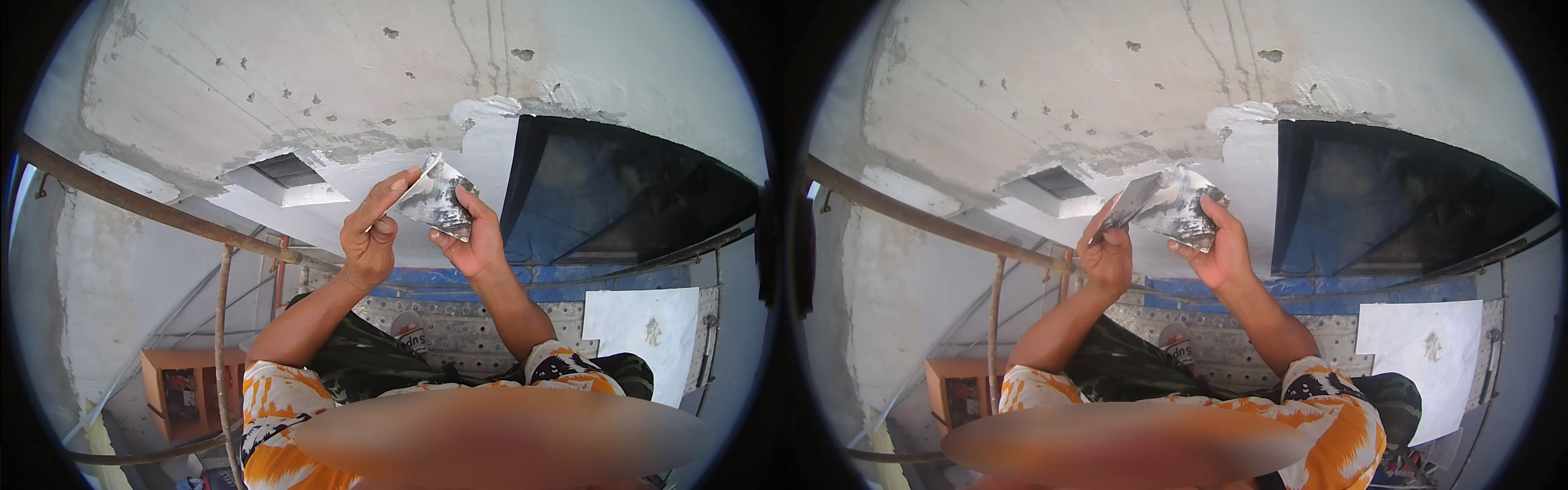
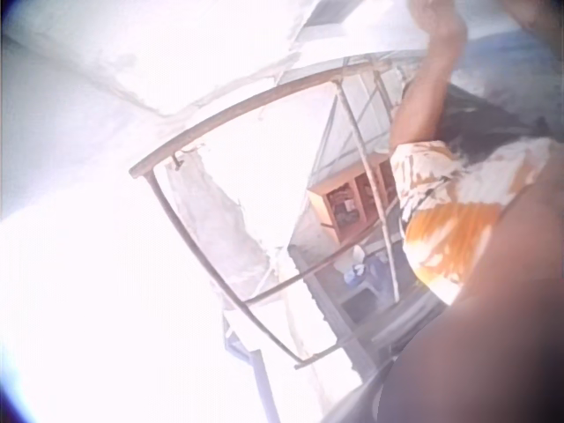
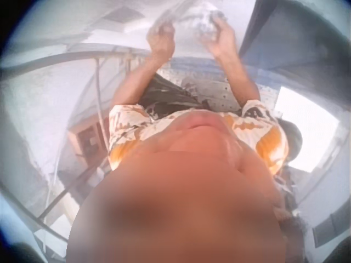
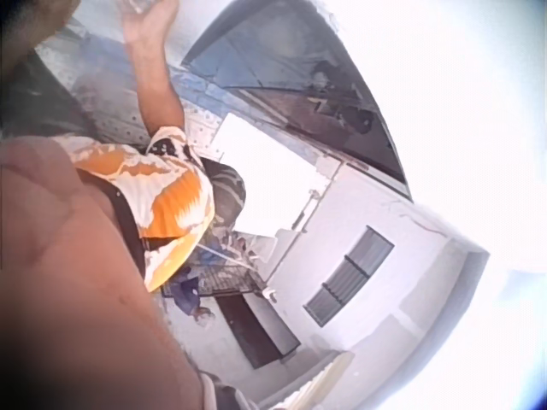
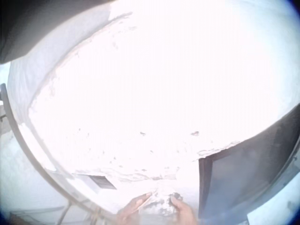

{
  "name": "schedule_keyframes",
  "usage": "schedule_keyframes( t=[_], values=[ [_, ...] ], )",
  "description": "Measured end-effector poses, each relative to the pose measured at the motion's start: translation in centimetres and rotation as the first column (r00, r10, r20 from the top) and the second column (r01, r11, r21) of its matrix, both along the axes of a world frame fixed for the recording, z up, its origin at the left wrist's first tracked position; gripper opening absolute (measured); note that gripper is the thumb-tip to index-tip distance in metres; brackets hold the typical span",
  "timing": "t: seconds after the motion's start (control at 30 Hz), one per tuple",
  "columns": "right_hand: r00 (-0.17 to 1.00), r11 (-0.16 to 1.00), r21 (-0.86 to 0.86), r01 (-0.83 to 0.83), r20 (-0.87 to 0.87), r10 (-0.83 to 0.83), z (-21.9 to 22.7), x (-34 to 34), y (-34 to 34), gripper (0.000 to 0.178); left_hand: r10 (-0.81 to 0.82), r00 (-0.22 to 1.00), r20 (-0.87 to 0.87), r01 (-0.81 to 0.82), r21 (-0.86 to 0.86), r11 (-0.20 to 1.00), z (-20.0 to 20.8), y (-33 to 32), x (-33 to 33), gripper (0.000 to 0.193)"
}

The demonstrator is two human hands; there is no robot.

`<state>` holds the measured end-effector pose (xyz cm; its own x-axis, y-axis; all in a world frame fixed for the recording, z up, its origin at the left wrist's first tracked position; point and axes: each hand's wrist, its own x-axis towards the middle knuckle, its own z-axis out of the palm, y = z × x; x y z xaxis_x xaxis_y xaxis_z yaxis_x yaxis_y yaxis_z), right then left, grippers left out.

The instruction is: The person repeatedly scoops white plaster from a board and applies it to a damaged ceiling area using two metal trowels. They smooth the plaster over the surface and edges, working around a rectangular opening and a red cable.

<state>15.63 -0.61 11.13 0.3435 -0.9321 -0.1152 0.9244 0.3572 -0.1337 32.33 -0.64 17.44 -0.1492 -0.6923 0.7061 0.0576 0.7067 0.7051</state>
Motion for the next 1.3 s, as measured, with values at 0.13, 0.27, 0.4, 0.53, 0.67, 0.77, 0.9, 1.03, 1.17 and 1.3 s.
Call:
schedule_keyframes(
  t=[0.13, 0.27, 0.4, 0.53, 0.67, 0.77, 0.9, 1.03, 1.17, 1.3],
  values=[
    [0.994, 0.998, 0.049, 0.048, -0.096, -0.043, 1.6, -2.5, 0.4, 0.027, 0.052, 0.895, 0.444, 0.115, -0.341, 0.933, 0.4, -0.2, 0.4, 0.029],
    [0.94, 0.935, -0.21, 0.284, -0.129, -0.315, 2.7, -4.6, 1.4, 0.03, 0.113, 0.83, 0.546, -0.055, -0.12, 0.991, 0.7, -0.1, 2.0, 0.025],
    [0.591, 0.549, -0.815, 0.185, -0.354, -0.725, 2.8, -3.5, 2.0, 0.042, 0.252, 0.931, -0.264, 0.108, 0.859, 0.5, -0.4, -1.2, 1.8, 0.037],
    [0.003, 0.351, -0.843, -0.406, -0.386, -0.923, 2.0, -2.4, 1.0, 0.053, 0.26, 0.897, -0.357, 0.262, 0.904, 0.337, 0.7, -2.1, 2.4, 0.038],
    [-0.084, 0.708, -0.632, -0.315, -0.724, -0.684, 0.7, -2.6, -0.1, 0.038, 0.238, 0.86, -0.451, 0.243, 0.773, 0.586, 2.3, -2.3, 3.3, 0.038],
    [0.886, 0.994, -0.107, 0.003, -0.46, -0.052, 0.4, -2.2, 0.4, 0.03, -0.016, 0.899, -0.437, 0.186, 0.351, 0.918, 1.6, -2.0, 2.5, 0.04],
    [0.973, 0.977, -0.013, -0.213, 0.089, 0.213, 1.7, -1.6, 2.5, 0.029, -0.027, 0.991, 0.132, 0.06, -0.251, 0.966, 0.0, -1.9, 1.5, 0.025],
    [1.0, 0.998, -0.059, -0.008, -0.001, 0.008, 3.6, -2.6, 3.6, 0.03, -0.041, 0.877, 0.479, 0.21, -0.305, 0.929, 0.3, -2.0, 2.9, 0.033],
    [0.937, 0.927, -0.139, 0.348, 0.026, -0.348, 3.0, -4.4, 1.4, 0.032, 0.145, 0.743, 0.654, 0.05, -0.27, 0.962, 1.2, -2.2, 6.0, 0.025],
    [0.656, 0.719, -0.148, 0.679, -0.317, -0.685, 0.0, -5.8, -2.7, 0.035, 0.26, 0.917, 0.304, -0.28, 0.025, 0.96, 0.6, -1.1, 8.0, 0.031]
  ],
)
